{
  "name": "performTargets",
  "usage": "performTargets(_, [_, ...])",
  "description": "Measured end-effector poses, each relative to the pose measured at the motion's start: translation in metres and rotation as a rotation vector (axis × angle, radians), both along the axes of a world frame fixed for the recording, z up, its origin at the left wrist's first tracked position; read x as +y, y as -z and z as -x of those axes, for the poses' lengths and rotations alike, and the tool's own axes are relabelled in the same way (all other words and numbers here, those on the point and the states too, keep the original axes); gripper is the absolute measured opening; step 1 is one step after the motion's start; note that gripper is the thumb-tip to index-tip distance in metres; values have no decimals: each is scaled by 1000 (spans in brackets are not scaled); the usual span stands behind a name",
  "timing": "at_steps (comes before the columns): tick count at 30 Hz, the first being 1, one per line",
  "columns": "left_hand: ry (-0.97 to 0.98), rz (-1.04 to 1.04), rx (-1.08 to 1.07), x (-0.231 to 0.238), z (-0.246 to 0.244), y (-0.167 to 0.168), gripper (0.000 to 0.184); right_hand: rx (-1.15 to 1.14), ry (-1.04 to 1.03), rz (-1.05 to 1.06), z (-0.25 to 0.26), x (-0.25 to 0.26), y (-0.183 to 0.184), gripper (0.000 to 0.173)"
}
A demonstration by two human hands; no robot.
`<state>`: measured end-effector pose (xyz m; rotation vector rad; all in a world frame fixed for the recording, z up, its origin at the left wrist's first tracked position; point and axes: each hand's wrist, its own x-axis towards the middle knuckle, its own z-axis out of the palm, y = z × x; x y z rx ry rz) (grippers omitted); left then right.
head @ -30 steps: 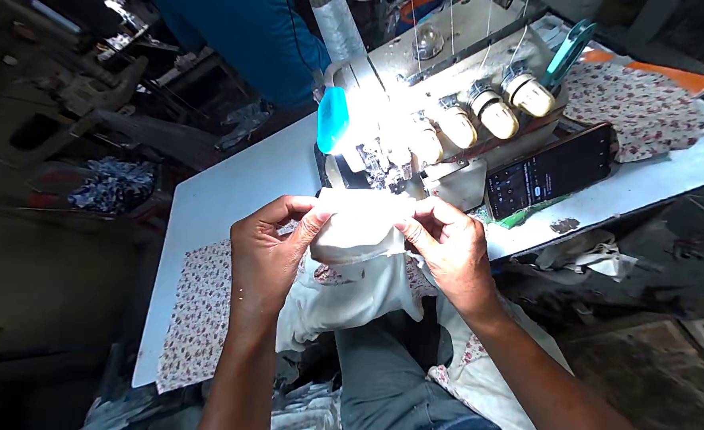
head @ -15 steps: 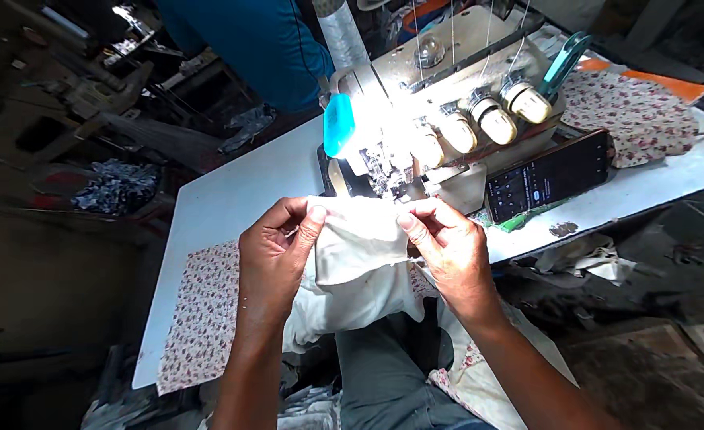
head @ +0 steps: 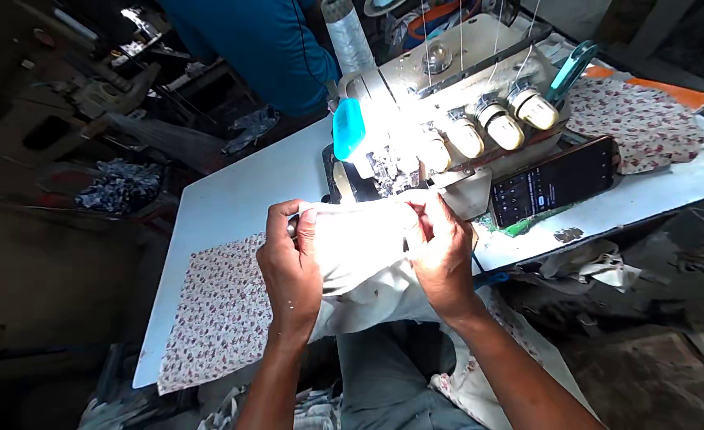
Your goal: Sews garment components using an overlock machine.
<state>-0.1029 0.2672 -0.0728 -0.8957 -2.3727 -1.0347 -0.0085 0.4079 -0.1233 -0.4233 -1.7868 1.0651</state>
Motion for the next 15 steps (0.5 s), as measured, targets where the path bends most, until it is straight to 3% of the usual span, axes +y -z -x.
performTargets(6, [195, -114, -388, -6, 20, -17, 10, 26, -166, 109, 0, 10, -1, 12])
performTargets(10, [191, 117, -219, 2, 28, -20, 27, 13, -166, 65, 5, 10, -1, 10])
performTargets(15, [444, 169, -99, 28, 19, -28, 29, 18, -183, 21, 5, 9, -2, 10])
